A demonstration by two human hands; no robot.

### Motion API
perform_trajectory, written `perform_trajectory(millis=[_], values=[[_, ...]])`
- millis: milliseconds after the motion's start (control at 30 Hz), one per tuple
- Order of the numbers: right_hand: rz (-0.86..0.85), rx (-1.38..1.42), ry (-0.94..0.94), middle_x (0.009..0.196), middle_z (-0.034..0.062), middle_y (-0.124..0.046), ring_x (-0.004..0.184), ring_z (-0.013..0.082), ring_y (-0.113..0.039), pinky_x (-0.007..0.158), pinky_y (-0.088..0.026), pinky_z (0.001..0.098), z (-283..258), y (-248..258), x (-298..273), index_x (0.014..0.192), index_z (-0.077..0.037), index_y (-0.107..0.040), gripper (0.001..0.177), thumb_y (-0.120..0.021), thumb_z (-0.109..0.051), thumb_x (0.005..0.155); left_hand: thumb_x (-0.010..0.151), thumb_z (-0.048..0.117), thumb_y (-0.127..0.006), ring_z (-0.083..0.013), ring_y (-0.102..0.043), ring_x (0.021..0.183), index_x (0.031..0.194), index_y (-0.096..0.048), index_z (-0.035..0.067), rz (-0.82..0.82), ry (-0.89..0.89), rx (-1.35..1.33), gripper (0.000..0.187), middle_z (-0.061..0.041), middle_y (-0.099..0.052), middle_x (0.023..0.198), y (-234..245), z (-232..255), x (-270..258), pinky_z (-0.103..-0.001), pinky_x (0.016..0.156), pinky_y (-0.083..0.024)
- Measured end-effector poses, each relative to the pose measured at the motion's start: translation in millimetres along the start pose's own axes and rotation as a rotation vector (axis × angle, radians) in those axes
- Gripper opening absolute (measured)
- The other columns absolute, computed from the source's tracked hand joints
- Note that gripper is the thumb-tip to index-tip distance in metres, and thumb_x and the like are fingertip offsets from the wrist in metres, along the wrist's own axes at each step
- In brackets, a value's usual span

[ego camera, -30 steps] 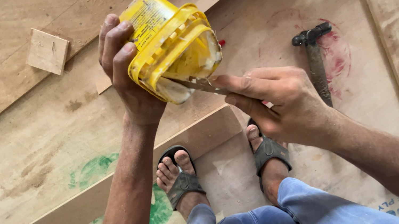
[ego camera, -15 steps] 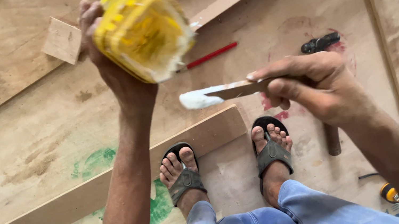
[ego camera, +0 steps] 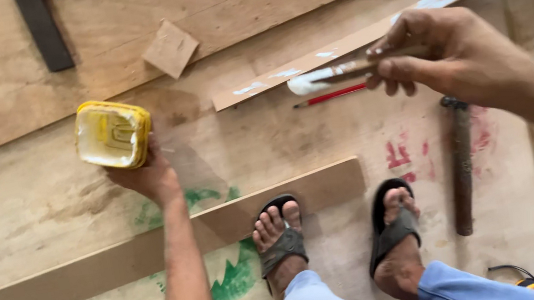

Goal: The person applies glue from a yellow container onto several narrow wood strips using a small applicator. They spread the adhesive evenly along the length of each strip while working on a plywood surface on the floor.

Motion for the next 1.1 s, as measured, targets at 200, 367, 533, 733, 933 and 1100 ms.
perform_trajectory(millis=[200,367,533,733,933,1100], values=[[0.266,0.439,-0.041,0.092,0.0112,-0.071,0.071,0.0130,-0.063,0.063,-0.054,0.0288,102.9,-46.4,46.4,0.117,0.005,-0.057,0.019,-0.056,-0.013,0.113,0.105,0.043,-0.068,-0.0339,-0.046,0.141,0.144,-0.048,-0.003,-0.106,0.080,0.172,0.064,-0.025,-0.052,0.144,28.7,54.8,-70.6,-0.053,0.120,-0.038],[0.216,0.540,-0.045,0.090,0.0073,-0.072,0.065,0.0082,-0.056,0.057,-0.048,0.0233,150.6,-101.2,72.7,0.128,0.002,-0.065,0.027,-0.057,-0.015,0.109,0.102,0.046,-0.056,-0.0115,-0.068,0.053,0.102,-0.072,0.001,-0.653,0.687,-0.330,0.048,-0.007,-0.071,0.074,-72.0,64.4,-62.1,-0.024,0.044,-0.049],[0.202,0.414,-0.068,0.090,0.0035,-0.070,0.066,0.0055,-0.052,0.056,-0.044,0.0217,155.4,-116.4,92.4,0.127,0.001,-0.068,0.027,-0.057,-0.016,0.109,0.101,0.037,-0.064,-0.0141,-0.070,0.050,0.084,-0.069,-0.001,-0.807,0.811,-0.375,0.042,-0.011,-0.073,0.069,-121.4,69.8,-49.8,-0.025,0.040,-0.049],[0.172,0.289,-0.029,0.092,0.0017,-0.070,0.068,0.0050,-0.052,0.059,-0.046,0.0208,144.0,-120.3,94.9,0.132,-0.004,-0.068,0.027,-0.057,-0.015,0.109,0.101,0.029,-0.066,-0.0107,-0.069,0.055,0.085,-0.068,0.003,-0.798,0.794,-0.647,0.031,-0.007,-0.075,0.074,-124.8,70.3,-57.2,-0.022,0.045,-0.048],[0.283,-0.248,0.292,0.105,0.0106,-0.073,0.083,0.0145,-0.069,0.071,-0.056,0.0280,110.2,-120.3,79.7,0.133,-0.011,-0.070,0.032,-0.067,0.000,0.103,0.100,0.027,-0.067,-0.0106,-0.069,0.056,0.084,-0.067,0.005,-0.788,0.814,-0.680,0.028,-0.007,-0.074,0.074,-123.0,65.3,-61.1,-0.022,0.048,-0.049],[0.280,-0.456,0.370,0.101,0.0131,-0.070,0.082,0.0231,-0.073,0.070,-0.059,0.0347,102.8,-114.5,67.9,0.137,-0.015,-0.067,0.043,-0.067,0.002,0.098,0.100,0.027,-0.067,-0.0118,-0.068,0.055,0.083,-0.067,0.005,-0.797,0.804,-0.688,0.028,-0.007,-0.074,0.073,-123.5,66.5,-59.8,-0.023,0.049,-0.050]])
Point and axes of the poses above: each hand's wrist, its own x-axis towards the middle knuckle, its own y-axis out of the back of the hand, z = x × y, the point moved 8 cm from there along x, towards the middle knuckle
